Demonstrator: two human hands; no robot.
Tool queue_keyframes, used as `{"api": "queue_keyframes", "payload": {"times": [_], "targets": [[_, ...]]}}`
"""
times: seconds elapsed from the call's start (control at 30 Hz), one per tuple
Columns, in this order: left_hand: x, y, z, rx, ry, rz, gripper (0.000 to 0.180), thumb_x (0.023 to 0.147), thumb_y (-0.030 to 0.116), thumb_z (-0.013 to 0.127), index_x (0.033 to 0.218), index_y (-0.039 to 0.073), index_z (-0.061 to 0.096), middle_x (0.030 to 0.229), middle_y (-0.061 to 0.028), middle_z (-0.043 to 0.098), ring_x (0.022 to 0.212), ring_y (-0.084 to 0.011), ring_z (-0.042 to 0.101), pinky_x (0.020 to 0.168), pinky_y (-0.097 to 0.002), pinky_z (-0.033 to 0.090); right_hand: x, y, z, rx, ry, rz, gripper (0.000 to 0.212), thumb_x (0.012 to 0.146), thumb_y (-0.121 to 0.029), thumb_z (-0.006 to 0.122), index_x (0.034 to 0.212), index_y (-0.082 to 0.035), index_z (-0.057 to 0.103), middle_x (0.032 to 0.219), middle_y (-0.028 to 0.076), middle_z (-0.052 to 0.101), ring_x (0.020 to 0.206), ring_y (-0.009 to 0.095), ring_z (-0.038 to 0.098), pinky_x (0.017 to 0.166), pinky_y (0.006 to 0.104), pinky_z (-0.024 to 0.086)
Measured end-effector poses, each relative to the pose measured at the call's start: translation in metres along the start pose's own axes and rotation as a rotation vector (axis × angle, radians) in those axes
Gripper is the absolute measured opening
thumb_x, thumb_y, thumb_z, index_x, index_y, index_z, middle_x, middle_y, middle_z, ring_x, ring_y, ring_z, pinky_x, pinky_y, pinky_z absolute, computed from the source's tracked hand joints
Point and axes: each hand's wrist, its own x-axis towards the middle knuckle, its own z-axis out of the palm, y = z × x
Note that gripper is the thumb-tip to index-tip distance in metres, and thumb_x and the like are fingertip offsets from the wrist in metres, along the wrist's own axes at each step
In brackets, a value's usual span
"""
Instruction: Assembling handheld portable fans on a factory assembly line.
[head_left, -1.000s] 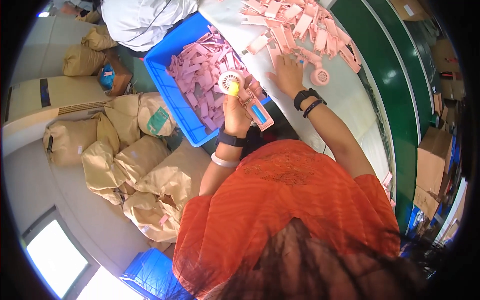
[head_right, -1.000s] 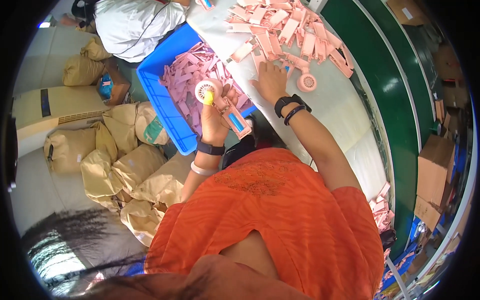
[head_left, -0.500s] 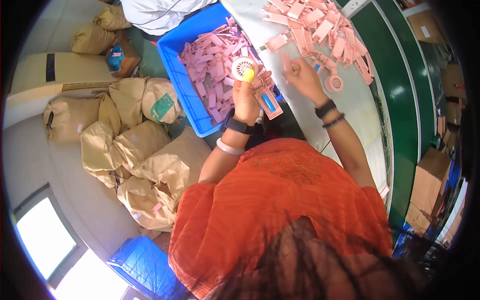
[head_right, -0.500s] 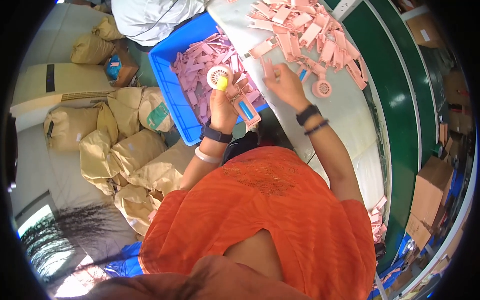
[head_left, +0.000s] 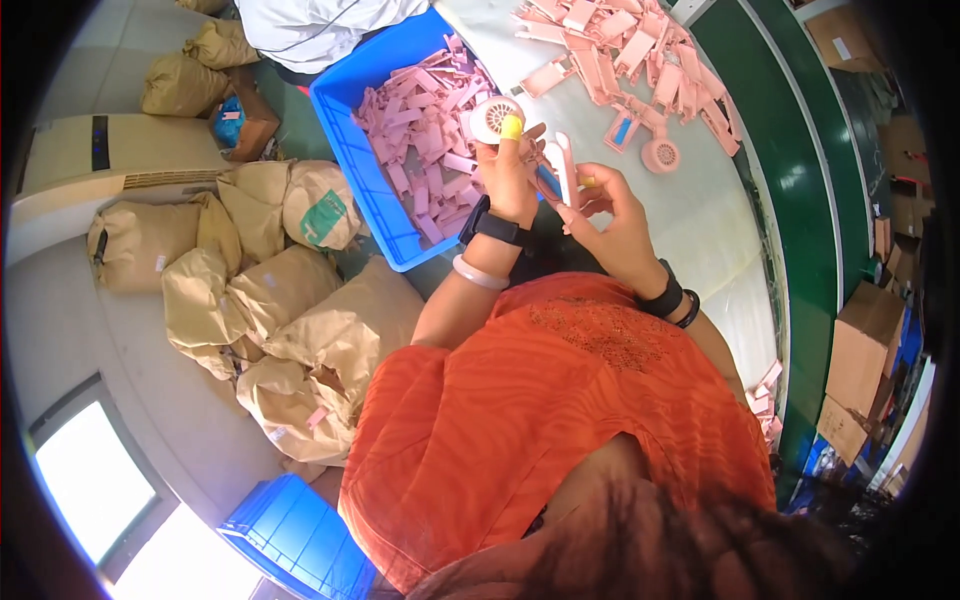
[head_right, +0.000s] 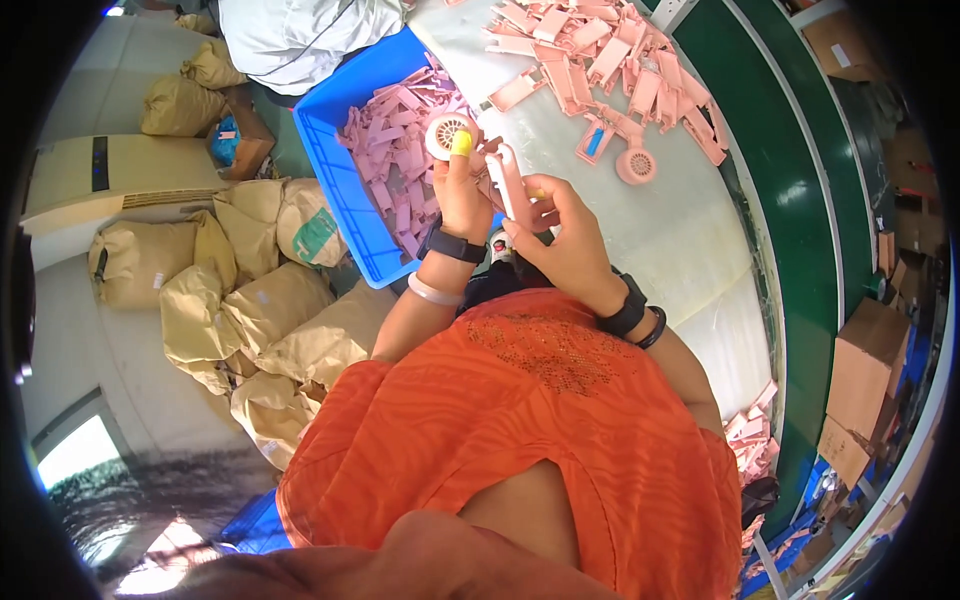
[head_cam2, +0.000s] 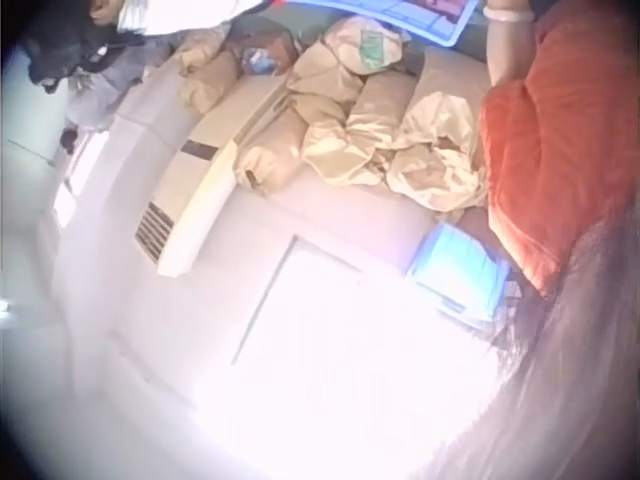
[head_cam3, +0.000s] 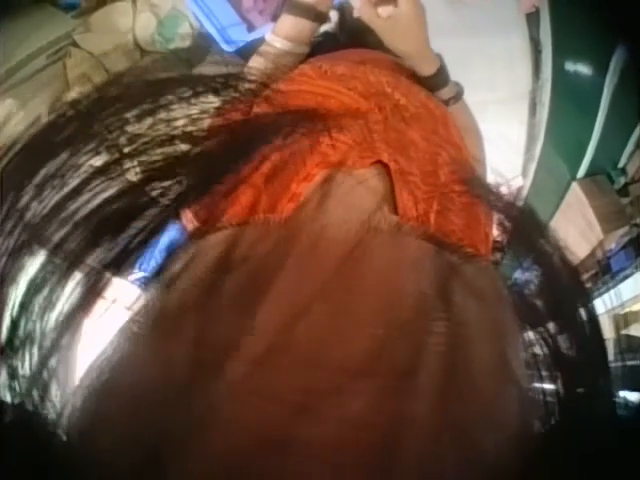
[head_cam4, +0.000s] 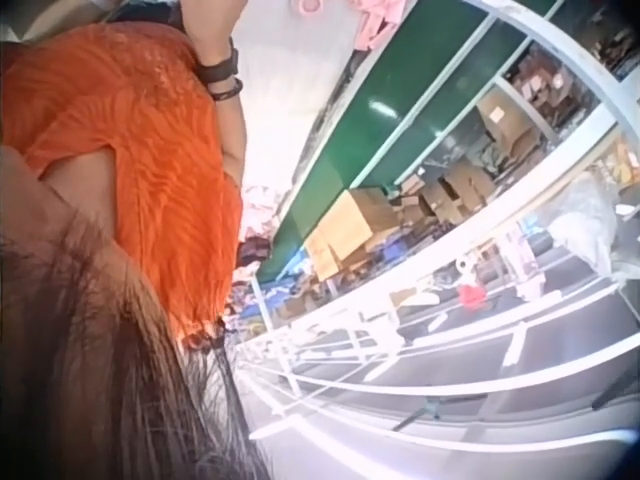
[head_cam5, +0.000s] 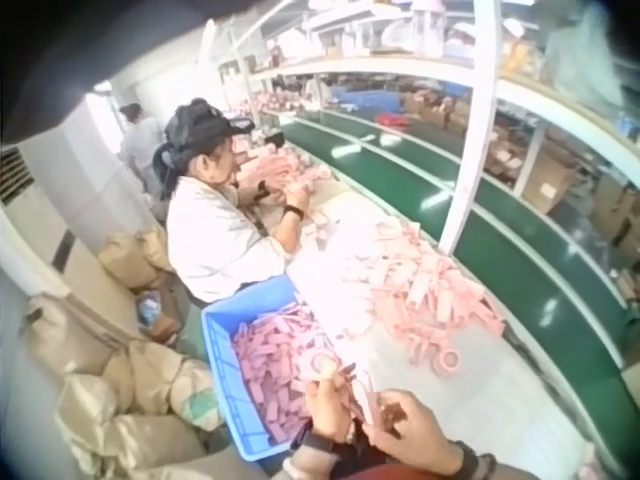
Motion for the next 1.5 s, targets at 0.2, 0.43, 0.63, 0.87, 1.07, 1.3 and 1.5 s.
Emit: {"api": "queue_keyframes", "payload": {"times": [0.2,0.43,0.63,0.87,1.07,1.3,1.5], "targets": [[-0.001,-0.015,-0.011,0.096,-0.058,-0.022,0.020,0.093,0.014,0.055,0.110,0.004,0.055,0.100,-0.0076,0.063,0.095,-0.0268,0.065,0.074,-0.0349,0.055,0.008,-0.002,-0.005,1.158,-0.343,0.412,0.039,0.088,-0.018,0.057,0.122,0.000,0.048,0.105,0.014,0.061,0.081,0.019,0.062,0.075,0.0313,0.051],[-0.015,-0.010,0.013,-0.019,-0.089,-0.060,0.018,0.093,0.019,0.056,0.107,0.009,0.056,0.090,-0.0028,0.063,0.068,-0.0109,0.061,0.053,-0.0239,0.050,0.011,0.014,-0.009,1.082,-0.215,0.375,0.041,0.093,-0.023,0.050,0.126,0.001,0.045,0.112,0.016,0.060,0.088,0.021,0.062,0.081,0.0338,0.050],[-0.019,-0.013,0.022,-0.017,-0.039,-0.081,0.018,0.090,0.018,0.060,0.106,0.011,0.056,0.087,-0.0013,0.062,0.064,-0.0093,0.060,0.051,-0.0223,0.048,0.008,0.023,-0.014,1.199,-0.218,0.350,0.037,0.095,-0.019,0.048,0.125,0.003,0.045,0.113,0.016,0.060,0.097,0.022,0.061,0.086,0.0349,0.048],[-0.025,-0.009,0.041,-0.057,-0.015,-0.046,0.022,0.091,0.015,0.059,0.111,0.010,0.052,0.091,-0.0035,0.062,0.068,-0.0115,0.061,0.054,-0.0236,0.050,0.005,0.025,-0.022,1.272,-0.164,0.376,0.031,0.097,-0.014,0.045,0.122,0.004,0.046,0.113,0.017,0.059,0.101,0.023,0.059,0.088,0.0365,0.048],[-0.026,-0.014,0.050,0.097,-0.138,0.163,0.029,0.089,0.010,0.062,0.114,0.005,0.046,0.100,-0.0076,0.059,0.082,-0.0143,0.063,0.062,-0.0266,0.052,0.002,0.030,-0.009,1.257,-0.085,0.386,0.031,0.097,-0.014,0.046,0.121,0.005,0.046,0.111,0.017,0.059,0.099,0.023,0.060,0.091,0.0368,0.046],[-0.019,-0.011,0.050,0.035,-0.099,0.052,0.030,0.091,0.012,0.060,0.116,0.005,0.045,0.101,-0.0074,0.059,0.087,-0.0192,0.065,0.065,-0.0255,0.051,-0.005,0.018,-0.036,0.891,0.096,0.464,0.036,0.092,-0.016,0.056,0.120,0.003,0.047,0.105,0.013,0.060,0.087,0.021,0.062,0.081,0.0337,0.050],[-0.019,-0.016,0.046,0.032,-0.062,-0.026,0.029,0.089,0.010,0.059,0.114,0.007,0.044,0.101,-0.0075,0.060,0.086,-0.0174,0.065,0.062,-0.0233,0.049,-0.011,0.015,-0.033,0.042,0.113,0.121,0.042,0.078,-0.014,0.073,0.113,-0.002,0.053,0.099,0.009,0.062,0.082,0.017,0.063,0.075,0.0299,0.049]]}}
